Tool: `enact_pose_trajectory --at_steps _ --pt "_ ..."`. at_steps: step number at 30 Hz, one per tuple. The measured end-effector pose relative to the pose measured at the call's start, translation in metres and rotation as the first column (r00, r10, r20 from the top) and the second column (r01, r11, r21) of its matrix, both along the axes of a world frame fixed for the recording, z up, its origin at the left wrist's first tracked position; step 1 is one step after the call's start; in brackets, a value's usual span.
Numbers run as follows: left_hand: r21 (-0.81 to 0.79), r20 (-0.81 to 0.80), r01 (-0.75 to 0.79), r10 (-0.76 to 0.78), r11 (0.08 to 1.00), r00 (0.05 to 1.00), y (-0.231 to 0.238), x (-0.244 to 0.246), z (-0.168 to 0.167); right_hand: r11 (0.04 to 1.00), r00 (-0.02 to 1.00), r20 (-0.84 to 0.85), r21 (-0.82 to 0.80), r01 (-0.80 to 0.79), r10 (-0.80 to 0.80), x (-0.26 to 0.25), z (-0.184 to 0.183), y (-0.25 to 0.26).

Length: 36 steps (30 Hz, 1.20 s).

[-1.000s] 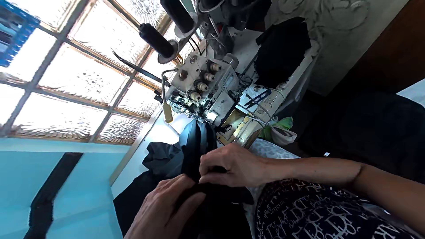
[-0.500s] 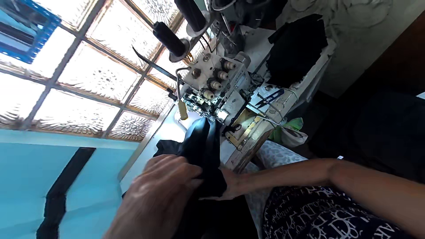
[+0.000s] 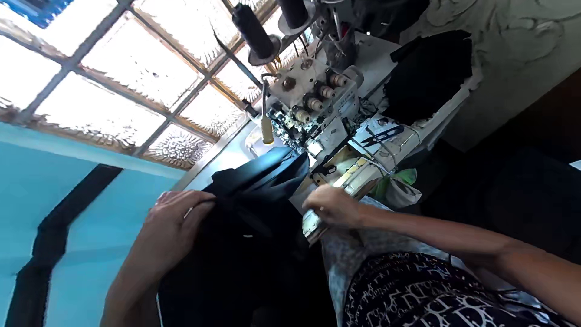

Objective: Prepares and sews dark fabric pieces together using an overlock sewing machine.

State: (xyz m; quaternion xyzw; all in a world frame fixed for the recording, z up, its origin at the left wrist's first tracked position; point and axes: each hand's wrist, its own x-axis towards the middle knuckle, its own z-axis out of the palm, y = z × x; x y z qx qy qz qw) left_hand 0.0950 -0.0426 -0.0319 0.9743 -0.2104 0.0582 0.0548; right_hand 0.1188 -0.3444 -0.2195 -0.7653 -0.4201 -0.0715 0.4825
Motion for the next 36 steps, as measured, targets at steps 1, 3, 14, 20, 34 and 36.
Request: enact_pose_trajectory --at_steps 1,3,14,20,34,36 --pt "-0.036 -0.012 0.0 0.0 0.999 1.0 0.0 -0.001 0.0 0.995 0.995 0.055 0.057 0.077 -0.08 0.009 0.009 -0.006" --pt "-0.134 -0.039 0.024 -0.029 0.991 0.999 -0.007 -0.003 0.003 0.984 0.97 0.174 0.083 0.156 -0.168 0.026 0.025 -0.01" --pt "0.041 0.016 0.087 -0.088 0.995 0.996 -0.023 -0.036 0.018 0.988 0.994 0.087 0.132 -0.083 0.071 0.058 0.055 -0.001" --pt "-0.294 -0.196 0.189 -0.252 0.937 0.948 -0.004 -0.041 0.022 0.966 0.968 0.13 -0.12 0.228 -0.213 0.093 0.029 -0.014" --pt "-0.478 -0.148 0.019 -0.102 0.878 0.984 0.029 -0.037 -0.001 0.992 0.994 0.107 0.118 -0.046 0.033 0.087 0.047 0.008" --pt "-0.486 -0.14 0.023 -0.104 0.873 0.985 0.028 -0.036 -0.001 0.982 0.991 0.095 0.157 -0.104 0.089 0.086 0.053 0.016"
